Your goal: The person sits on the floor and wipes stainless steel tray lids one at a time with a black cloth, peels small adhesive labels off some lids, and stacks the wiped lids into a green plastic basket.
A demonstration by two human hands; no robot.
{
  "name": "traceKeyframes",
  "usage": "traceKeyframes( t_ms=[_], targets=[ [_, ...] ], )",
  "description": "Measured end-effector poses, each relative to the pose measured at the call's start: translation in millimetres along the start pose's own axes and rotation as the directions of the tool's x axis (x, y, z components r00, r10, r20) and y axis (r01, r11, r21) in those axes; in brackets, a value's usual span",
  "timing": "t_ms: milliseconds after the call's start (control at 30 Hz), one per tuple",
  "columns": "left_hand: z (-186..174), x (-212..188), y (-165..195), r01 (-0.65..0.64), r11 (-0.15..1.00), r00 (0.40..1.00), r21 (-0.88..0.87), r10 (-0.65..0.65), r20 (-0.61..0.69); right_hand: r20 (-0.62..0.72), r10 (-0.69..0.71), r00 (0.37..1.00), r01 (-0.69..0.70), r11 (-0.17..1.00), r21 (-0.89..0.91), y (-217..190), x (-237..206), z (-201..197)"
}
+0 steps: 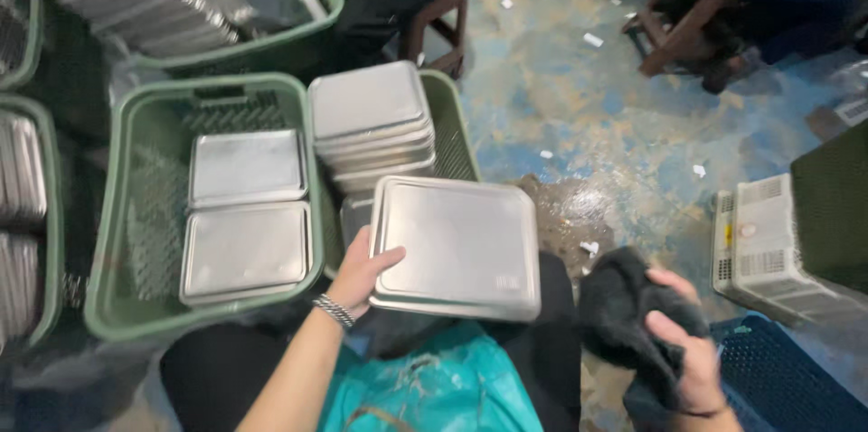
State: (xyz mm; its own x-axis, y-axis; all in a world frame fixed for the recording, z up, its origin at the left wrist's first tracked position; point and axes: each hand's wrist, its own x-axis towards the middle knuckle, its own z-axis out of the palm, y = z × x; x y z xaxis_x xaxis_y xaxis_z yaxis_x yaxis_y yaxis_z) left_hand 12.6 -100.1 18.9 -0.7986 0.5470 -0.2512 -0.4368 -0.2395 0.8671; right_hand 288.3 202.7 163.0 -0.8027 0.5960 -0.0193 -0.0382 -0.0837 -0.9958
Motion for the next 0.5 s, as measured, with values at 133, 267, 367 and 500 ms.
traceKeyframes(
  t_ms=[133,267,367,500],
  targets=[
    [-33.4,-37.6,-32.6,0.108,0.971,0.989,0.213,-0.127,0.073,0.385,-0.277,0.88,0.472,0.585,-0.66,22.8,-24.7,10.7],
    [-33.8,-49.1,-55.7,0.002,0.911,0.978,0.412,-0.087,0.187,0.688,-0.041,0.725,0.681,0.193,-0.706,67.1,-45.2,88.2],
    [-23.5,-64.7,-67.9,0.082,0.969,0.967,0.234,-0.134,0.215,0.563,-0.105,0.819,0.573,0.127,-0.81,90.2,-8.4,146.4],
    [-51.8,-57.8,-52.5,0.053,0.987,0.972,0.152,-0.086,0.218,0.855,-0.009,0.519,0.783,0.406,-0.471,125.2,-68.6,208.8]
  ],
)
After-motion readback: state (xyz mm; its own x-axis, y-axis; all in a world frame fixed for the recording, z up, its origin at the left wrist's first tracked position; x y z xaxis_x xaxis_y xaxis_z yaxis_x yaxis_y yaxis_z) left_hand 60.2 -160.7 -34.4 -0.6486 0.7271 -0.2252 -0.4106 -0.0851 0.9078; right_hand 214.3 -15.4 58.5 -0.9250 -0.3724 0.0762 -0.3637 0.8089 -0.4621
